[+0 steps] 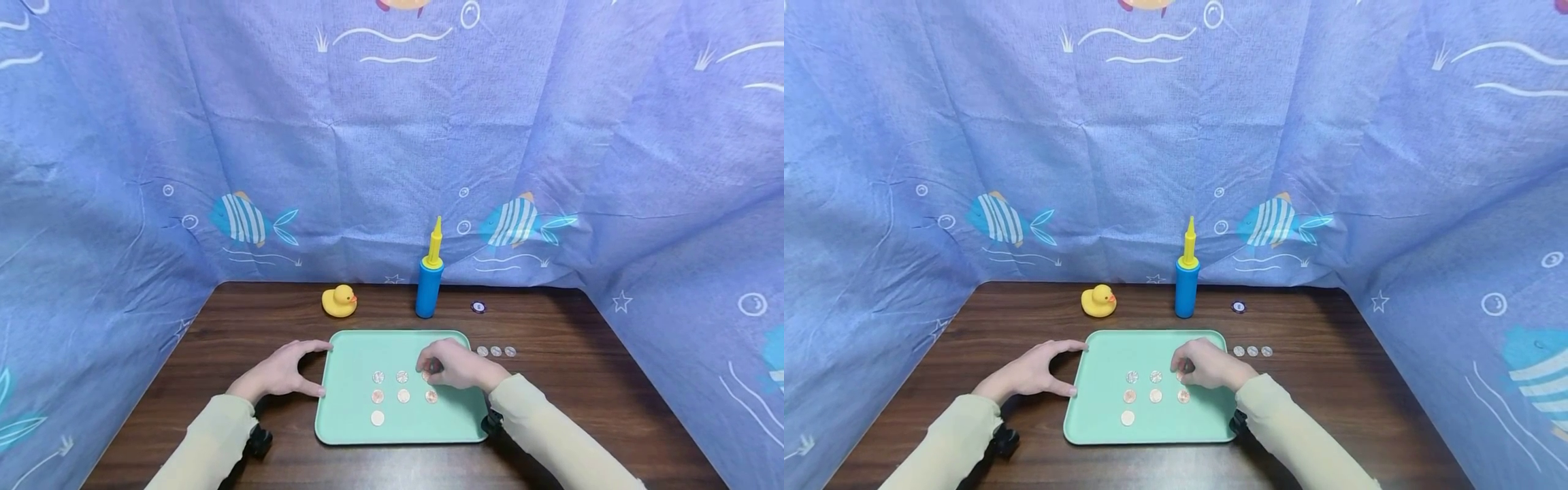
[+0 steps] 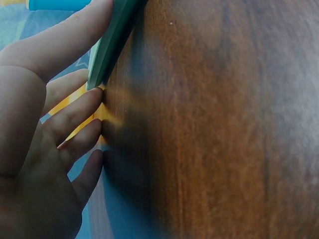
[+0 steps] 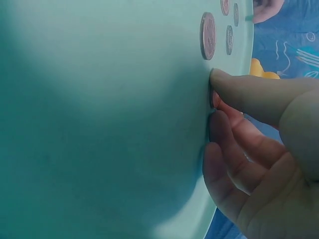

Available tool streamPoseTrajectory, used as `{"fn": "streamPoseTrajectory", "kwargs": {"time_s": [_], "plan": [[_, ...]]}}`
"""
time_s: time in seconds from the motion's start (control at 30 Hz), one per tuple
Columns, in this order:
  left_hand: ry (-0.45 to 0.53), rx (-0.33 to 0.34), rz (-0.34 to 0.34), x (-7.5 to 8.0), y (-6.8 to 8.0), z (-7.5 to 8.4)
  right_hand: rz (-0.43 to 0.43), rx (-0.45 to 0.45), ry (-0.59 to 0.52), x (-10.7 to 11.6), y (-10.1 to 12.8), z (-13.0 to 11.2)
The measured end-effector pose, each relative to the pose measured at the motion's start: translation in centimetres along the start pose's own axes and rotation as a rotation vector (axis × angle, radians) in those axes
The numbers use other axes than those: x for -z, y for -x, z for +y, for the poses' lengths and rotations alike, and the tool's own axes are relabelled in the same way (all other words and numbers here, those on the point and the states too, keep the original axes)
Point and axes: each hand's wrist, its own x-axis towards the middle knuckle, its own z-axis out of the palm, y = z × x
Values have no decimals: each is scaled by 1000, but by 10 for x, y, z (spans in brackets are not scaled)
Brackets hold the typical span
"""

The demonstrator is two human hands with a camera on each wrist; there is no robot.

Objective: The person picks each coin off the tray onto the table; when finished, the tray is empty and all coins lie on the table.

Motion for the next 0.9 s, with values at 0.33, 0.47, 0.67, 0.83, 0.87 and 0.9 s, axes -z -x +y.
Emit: {"fn": "streamPoseTrajectory", "kwargs": {"time_s": [0.33, 0.47, 0.67, 0.83, 0.87, 0.9], "plan": [[4, 1, -5, 0, 0, 0, -9, 14, 17, -3, -1, 2], [7, 1, 2, 0, 0, 0, 4, 13, 31, -4, -1, 3], [6, -4, 3, -1, 1, 0, 16, 7, 28, -5, 0, 4], [6, -5, 6, -1, 0, -1, 19, 0, 21, -4, 1, 2], [6, -5, 6, -1, 0, -1, 20, -1, 24, -4, 1, 2], [6, -4, 6, -1, 0, -1, 20, 1, 25, -4, 1, 2]]}}
